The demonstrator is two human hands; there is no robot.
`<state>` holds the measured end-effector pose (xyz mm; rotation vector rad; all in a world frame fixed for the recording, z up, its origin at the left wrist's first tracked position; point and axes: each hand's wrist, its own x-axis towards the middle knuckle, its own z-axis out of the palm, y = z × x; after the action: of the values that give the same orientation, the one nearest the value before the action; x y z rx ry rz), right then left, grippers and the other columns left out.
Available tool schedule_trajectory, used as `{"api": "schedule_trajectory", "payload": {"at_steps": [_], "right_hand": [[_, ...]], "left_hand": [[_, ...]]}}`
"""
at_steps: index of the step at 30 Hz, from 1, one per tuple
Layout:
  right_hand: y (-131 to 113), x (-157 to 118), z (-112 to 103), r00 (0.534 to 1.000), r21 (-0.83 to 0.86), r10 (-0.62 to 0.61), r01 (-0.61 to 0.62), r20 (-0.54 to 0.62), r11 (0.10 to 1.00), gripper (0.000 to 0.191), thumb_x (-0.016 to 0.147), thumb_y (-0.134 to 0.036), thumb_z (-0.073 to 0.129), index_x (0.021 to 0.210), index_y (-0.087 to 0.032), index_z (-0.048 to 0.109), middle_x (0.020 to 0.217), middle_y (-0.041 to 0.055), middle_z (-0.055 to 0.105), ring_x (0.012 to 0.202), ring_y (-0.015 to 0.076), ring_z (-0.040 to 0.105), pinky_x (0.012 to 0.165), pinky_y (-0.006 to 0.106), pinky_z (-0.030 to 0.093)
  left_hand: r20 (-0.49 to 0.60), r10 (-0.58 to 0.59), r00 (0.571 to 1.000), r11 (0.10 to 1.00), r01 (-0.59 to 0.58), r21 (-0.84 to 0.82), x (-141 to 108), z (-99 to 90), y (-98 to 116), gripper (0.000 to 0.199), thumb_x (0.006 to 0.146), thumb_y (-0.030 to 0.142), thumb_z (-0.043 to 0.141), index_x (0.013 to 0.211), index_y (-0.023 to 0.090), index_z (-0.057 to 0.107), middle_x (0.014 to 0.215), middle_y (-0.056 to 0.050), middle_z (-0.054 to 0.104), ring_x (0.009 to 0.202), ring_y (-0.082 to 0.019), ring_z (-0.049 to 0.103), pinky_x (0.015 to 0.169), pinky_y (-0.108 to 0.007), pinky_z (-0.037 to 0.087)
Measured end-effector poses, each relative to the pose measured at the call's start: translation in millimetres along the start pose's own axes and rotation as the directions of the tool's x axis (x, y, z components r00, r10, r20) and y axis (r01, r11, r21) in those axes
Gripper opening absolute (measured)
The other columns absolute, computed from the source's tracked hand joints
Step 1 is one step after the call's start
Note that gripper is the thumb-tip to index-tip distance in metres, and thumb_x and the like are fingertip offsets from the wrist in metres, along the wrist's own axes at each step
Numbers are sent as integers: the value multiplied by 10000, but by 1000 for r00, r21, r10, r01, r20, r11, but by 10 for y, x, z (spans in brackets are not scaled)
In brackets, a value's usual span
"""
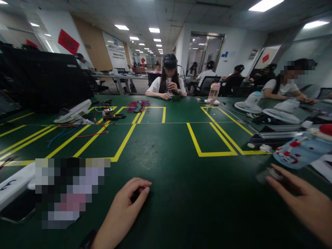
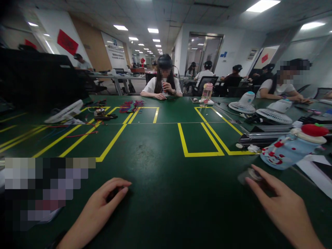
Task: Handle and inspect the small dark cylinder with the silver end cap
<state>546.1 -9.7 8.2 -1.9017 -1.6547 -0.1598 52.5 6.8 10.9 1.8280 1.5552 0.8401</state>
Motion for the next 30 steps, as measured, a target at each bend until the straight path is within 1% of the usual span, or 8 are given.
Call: {"api": "schedule_trajectory", "payload": {"at_steps": [2, 4, 7, 9, 13, 17, 22, 30], "right_hand": [[-598, -43, 88, 983, 120, -156, 145, 92, 982, 516, 798, -521, 598, 1256, -289, 541, 1104, 83, 624, 783, 191, 649, 576, 285, 550], [-1209, -124, 229, 917, 289, -351, 290, 189, 912, 468, 856, -437, 558, 1292, -278, 495, 1220, 50, 565, 1052, 204, 587, 854, 344, 549], [-1932, -262, 465, 765, 507, -540, 330, 351, 796, 450, 880, -311, 539, 1322, -281, 464, 1268, 26, 525, 1152, 158, 520, 993, 317, 474], [-2203, -325, 595, 705, 590, -590, 298, 394, 751, 476, 868, -261, 545, 1333, -300, 452, 1280, 10, 511, 1165, 139, 501, 1010, 292, 455], [-2314, -378, 761, 722, 636, -550, 199, 419, 745, 565, 835, -244, 583, 1363, -310, 391, 1283, 2, 503, 1180, 141, 480, 1046, 331, 415], [-2248, -398, 834, 745, 635, -469, 80, 474, 769, 625, 792, -259, 641, 1353, -248, 366, 1279, 38, 499, 1171, 158, 485, 1047, 360, 405], [-2266, -375, 831, 743, 650, -465, 53, 482, 758, 500, 802, -254, 629, 1268, -214, 451, 1223, 63, 525, 1107, 170, 518, 978, 355, 445], [-2278, -347, 762, 738, 648, -501, 114, 453, 753, 392, 786, -218, 611, 1165, -239, 511, 1114, 30, 562, 1005, 156, 535, 904, 318, 453]], "left_hand": [[7, 4, 1000, 1000, -4, 1, 2, 5, 2, 160, 917, 322, 509, 991, 249, 631, 985, -28, 627, 902, -205, 610, 798, -337, 487], [17, 17, 1000, 1000, -17, 7, 5, 8, 3, 160, 916, 316, 510, 992, 250, 634, 987, -31, 630, 904, -209, 612, 805, -347, 489], [22, 38, 999, 999, -39, 23, 7, 8, -7, 154, 907, 309, 524, 988, 252, 642, 989, -33, 636, 899, -212, 616, 809, -354, 495], [19, 42, 999, 999, -43, 30, 1, 5, -14, 158, 907, 310, 527, 1001, 254, 641, 1004, -35, 638, 919, -213, 614, 826, -356, 495], [22, 57, 998, 998, -58, 39, -25, 18, 61, 171, 911, 307, 521, 1022, 261, 643, 1029, -38, 645, 954, -217, 611, 852, -357, 497], [69, 172, 983, 983, -176, 55, -16, 109, 307, 212, 904, 278, 526, 1087, 282, 635, 1084, -45, 646, 1012, -234, 590, 896, -383, 481], [103, 297, 949, 949, -306, 81, 83, 241, 588, 219, 881, 241, 551, 1061, 295, 662, 1052, -51, 653, 978, -247, 591, 870, -418, 478], [33, 287, 957, 955, -283, -89, 180, 154, 646, 150, 894, 238, 559, 863, 254, 706, 910, -25, 637, 863, -191, 608, 770, -311, 497]]}}
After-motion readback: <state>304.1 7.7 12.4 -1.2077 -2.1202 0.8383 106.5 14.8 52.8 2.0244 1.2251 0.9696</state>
